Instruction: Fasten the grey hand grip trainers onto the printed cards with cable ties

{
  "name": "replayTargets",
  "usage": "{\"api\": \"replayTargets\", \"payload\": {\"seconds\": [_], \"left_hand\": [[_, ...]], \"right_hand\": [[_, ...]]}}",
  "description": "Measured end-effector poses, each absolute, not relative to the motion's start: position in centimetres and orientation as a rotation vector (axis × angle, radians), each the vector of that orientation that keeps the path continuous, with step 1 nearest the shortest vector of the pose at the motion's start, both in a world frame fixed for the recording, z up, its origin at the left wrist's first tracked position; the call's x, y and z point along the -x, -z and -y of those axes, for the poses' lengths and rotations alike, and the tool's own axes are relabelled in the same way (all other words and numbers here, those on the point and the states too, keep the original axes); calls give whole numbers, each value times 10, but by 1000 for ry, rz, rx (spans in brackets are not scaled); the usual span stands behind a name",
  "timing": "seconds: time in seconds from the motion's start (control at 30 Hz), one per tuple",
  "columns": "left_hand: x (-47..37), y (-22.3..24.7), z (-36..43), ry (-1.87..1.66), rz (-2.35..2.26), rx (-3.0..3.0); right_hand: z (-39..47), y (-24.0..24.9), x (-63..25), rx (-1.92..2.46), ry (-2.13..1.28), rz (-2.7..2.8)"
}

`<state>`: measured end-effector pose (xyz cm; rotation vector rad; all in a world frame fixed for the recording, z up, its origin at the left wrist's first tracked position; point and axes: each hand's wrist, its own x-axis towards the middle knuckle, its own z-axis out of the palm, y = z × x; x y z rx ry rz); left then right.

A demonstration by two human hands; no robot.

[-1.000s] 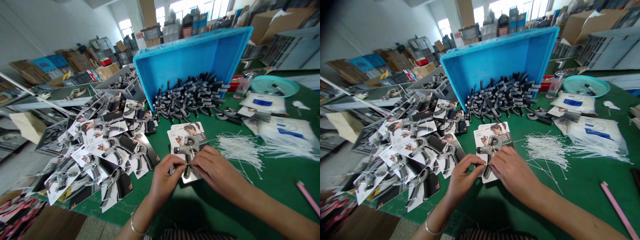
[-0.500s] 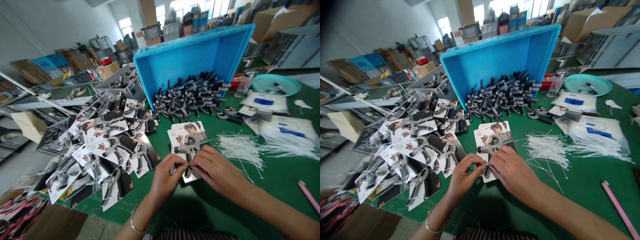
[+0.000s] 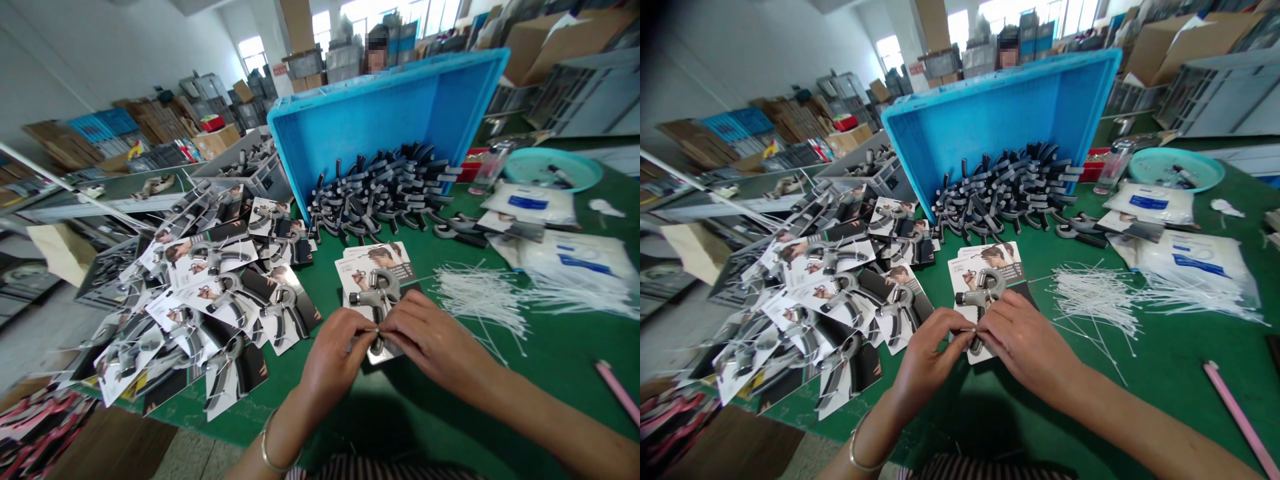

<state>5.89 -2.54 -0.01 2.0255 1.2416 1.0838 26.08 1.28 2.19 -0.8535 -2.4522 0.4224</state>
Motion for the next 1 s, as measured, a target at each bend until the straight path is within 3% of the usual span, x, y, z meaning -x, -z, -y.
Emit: {"api": "replayTargets", "payload": {"seconds": [0.27,0.47,0.83,1.0], "left_hand": [[-63,-23,27,-768,-1457,-2480],[-63,-18,28,-1040,-1466,-2245],[-71,35,29,-1176,-1590,-2138],[-56,27,21,-1232,-1536,-2271]], "right_hand": [[-15,-21,-256,927,-436,2451],[-19,-9,-255,909,-433,2366],[-25,-3,-259,613,-961,2242],[-26,19,-294,785,-849,2034]]}}
